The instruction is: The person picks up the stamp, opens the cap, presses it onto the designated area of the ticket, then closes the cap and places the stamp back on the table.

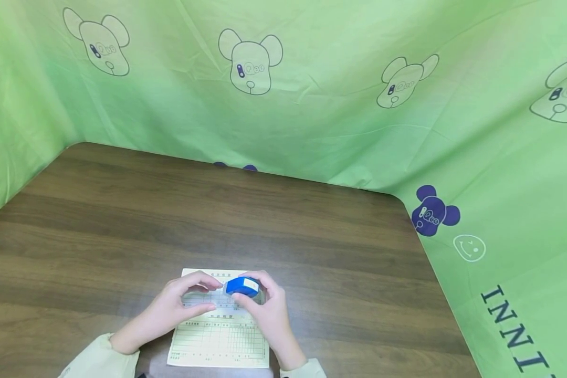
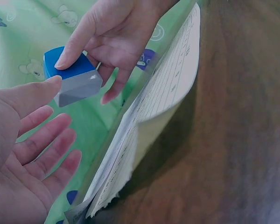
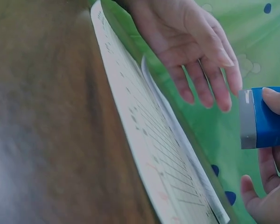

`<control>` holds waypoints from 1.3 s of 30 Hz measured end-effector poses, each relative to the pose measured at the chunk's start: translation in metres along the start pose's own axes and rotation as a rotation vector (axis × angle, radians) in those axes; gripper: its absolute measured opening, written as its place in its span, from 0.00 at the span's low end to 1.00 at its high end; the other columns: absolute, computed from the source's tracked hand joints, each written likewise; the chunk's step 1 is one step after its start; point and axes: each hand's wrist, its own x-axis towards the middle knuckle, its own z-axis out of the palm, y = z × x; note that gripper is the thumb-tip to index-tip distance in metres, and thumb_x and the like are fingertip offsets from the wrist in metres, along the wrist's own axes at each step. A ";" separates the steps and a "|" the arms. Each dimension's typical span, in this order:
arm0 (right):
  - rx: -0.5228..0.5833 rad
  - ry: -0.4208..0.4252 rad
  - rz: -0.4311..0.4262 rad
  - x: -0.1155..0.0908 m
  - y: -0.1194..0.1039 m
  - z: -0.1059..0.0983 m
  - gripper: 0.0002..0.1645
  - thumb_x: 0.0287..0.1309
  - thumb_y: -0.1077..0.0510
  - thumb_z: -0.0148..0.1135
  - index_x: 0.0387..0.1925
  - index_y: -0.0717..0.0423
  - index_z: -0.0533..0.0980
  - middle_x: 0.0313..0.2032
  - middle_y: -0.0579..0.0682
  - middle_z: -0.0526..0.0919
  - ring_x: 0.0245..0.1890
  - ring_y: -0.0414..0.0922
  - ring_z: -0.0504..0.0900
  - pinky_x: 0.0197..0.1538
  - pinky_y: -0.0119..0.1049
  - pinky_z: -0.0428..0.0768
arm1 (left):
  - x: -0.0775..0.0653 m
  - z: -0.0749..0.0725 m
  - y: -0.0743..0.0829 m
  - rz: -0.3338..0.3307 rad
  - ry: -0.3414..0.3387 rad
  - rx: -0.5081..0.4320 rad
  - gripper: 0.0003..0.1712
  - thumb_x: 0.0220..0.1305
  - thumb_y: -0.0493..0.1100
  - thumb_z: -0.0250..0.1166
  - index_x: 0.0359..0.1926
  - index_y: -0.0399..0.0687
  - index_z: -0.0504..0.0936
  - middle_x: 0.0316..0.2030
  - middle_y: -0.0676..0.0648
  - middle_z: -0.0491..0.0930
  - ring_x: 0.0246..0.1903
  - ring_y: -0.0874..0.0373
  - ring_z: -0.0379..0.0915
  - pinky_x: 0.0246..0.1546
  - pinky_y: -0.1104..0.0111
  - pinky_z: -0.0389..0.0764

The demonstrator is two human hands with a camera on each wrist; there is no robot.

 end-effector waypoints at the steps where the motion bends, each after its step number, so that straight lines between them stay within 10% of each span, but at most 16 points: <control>1: -0.006 0.012 0.009 0.000 -0.001 -0.001 0.17 0.50 0.70 0.69 0.43 0.67 0.77 0.39 0.42 0.83 0.41 0.32 0.81 0.50 0.22 0.76 | 0.000 0.000 0.000 -0.003 -0.001 0.003 0.17 0.56 0.39 0.71 0.47 0.46 0.80 0.45 0.48 0.84 0.45 0.59 0.79 0.48 0.70 0.80; 18: -0.024 0.192 0.166 0.014 0.006 -0.029 0.22 0.49 0.71 0.69 0.48 0.67 0.77 0.39 0.36 0.82 0.43 0.33 0.82 0.49 0.23 0.78 | -0.002 0.000 0.001 -0.076 -0.013 -0.004 0.12 0.59 0.40 0.69 0.45 0.52 0.81 0.42 0.52 0.85 0.43 0.61 0.80 0.50 0.69 0.79; 39: -0.111 0.372 0.345 0.025 0.007 -0.065 0.25 0.53 0.66 0.70 0.55 0.63 0.76 0.51 0.53 0.79 0.44 0.29 0.78 0.47 0.18 0.76 | -0.002 -0.001 0.002 -0.066 -0.022 -0.018 0.11 0.58 0.39 0.69 0.42 0.51 0.81 0.39 0.50 0.85 0.42 0.62 0.80 0.48 0.69 0.79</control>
